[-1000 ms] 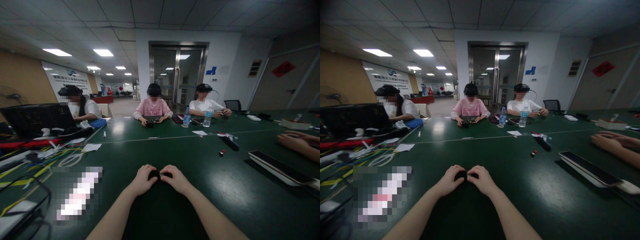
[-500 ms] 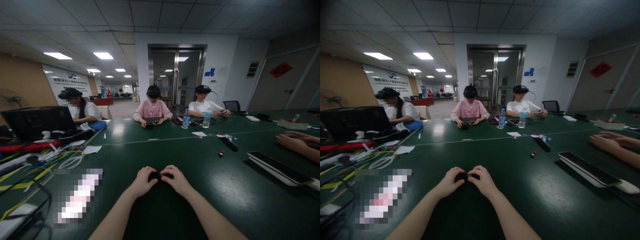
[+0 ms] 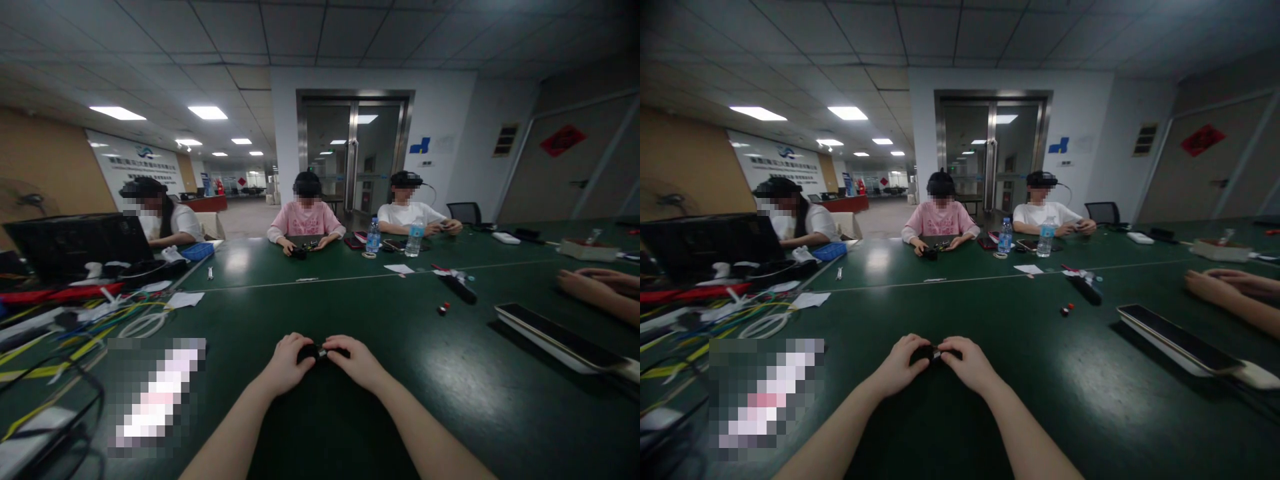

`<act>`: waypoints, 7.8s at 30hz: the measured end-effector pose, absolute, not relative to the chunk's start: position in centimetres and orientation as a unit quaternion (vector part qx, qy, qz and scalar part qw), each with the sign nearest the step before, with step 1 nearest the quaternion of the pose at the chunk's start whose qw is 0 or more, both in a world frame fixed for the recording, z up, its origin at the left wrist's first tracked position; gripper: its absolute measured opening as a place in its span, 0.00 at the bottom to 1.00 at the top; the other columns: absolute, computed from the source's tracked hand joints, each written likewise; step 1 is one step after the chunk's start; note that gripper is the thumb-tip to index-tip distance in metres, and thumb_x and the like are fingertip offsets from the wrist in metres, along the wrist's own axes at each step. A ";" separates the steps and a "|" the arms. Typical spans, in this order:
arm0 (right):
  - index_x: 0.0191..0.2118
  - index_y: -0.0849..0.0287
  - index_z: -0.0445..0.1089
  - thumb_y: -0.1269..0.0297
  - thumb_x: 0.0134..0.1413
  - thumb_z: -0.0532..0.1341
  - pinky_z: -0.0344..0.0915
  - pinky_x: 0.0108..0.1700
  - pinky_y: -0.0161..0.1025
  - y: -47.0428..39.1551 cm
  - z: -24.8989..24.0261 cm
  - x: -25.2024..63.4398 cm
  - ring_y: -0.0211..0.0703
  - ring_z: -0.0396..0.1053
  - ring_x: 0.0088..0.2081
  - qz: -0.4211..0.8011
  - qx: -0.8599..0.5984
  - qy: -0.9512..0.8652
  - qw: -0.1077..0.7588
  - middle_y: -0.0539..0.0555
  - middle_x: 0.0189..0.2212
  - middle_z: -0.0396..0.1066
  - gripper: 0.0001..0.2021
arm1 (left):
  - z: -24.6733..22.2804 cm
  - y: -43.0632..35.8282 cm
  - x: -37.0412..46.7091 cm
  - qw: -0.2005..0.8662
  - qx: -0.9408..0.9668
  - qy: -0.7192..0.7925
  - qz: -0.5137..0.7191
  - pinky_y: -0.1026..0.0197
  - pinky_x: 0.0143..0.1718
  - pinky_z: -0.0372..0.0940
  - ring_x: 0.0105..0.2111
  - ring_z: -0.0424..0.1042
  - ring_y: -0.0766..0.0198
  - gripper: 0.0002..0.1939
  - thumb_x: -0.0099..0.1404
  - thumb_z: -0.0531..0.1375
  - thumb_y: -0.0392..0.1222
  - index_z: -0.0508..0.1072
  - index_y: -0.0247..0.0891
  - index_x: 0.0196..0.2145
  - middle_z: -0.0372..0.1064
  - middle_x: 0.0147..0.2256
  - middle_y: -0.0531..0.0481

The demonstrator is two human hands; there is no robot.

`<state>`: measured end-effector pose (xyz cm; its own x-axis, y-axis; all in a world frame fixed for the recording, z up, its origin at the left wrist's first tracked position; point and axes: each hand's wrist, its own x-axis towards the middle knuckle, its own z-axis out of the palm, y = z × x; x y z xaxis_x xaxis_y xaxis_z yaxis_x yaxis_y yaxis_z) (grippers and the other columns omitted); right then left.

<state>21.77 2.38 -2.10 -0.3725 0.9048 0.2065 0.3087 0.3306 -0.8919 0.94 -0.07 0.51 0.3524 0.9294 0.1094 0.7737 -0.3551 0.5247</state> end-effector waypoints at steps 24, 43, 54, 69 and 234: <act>0.35 0.52 0.71 0.64 0.51 0.58 0.59 0.48 0.43 1.7 -1.2 20.9 0.45 0.65 0.44 0.323 -0.431 -0.761 0.361 0.50 0.39 0.69 0.06 | 0.4 0.1 0.9 0.193 0.806 0.519 0.212 0.55 0.49 0.57 0.46 0.62 0.57 0.17 0.60 0.57 0.47 0.67 0.42 0.47 0.64 0.44 0.48; 0.41 0.49 0.70 0.60 0.52 0.58 0.58 0.49 0.44 1.5 -0.6 21.3 0.45 0.64 0.46 0.319 -0.438 -0.787 0.296 0.49 0.42 0.69 0.10 | 0.7 0.1 1.0 0.193 0.806 0.524 0.197 0.54 0.51 0.56 0.48 0.62 0.56 0.17 0.61 0.56 0.46 0.67 0.42 0.48 0.64 0.45 0.49; 0.41 0.51 0.70 0.60 0.52 0.57 0.60 0.46 0.42 1.3 -0.5 21.3 0.44 0.65 0.44 0.347 -0.441 -0.770 0.303 0.51 0.40 0.68 0.10 | 0.9 0.0 1.0 0.203 0.805 0.524 0.190 0.53 0.51 0.55 0.48 0.61 0.55 0.18 0.62 0.54 0.48 0.67 0.42 0.49 0.64 0.46 0.48; 0.42 0.52 0.69 0.62 0.51 0.59 0.61 0.45 0.40 1.7 -0.7 21.5 0.43 0.65 0.42 0.356 -0.444 -0.758 0.319 0.51 0.40 0.68 0.11 | 0.5 0.0 0.8 0.204 0.805 0.520 0.201 0.54 0.51 0.55 0.48 0.61 0.56 0.17 0.62 0.55 0.47 0.67 0.42 0.48 0.64 0.46 0.48; 0.42 0.51 0.72 0.57 0.46 0.61 0.59 0.51 0.43 1.7 0.4 21.5 0.46 0.65 0.48 0.371 -0.437 -0.778 0.258 0.50 0.44 0.69 0.15 | 1.3 -0.9 1.2 0.158 0.816 0.532 0.158 0.57 0.50 0.58 0.48 0.62 0.57 0.20 0.63 0.52 0.51 0.66 0.43 0.50 0.63 0.47 0.48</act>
<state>21.49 1.75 0.36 -0.4852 0.8711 0.0759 0.4884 0.3420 -0.8028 1.18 -0.94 1.27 0.3833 0.9193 0.0892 0.8194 -0.3830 0.4264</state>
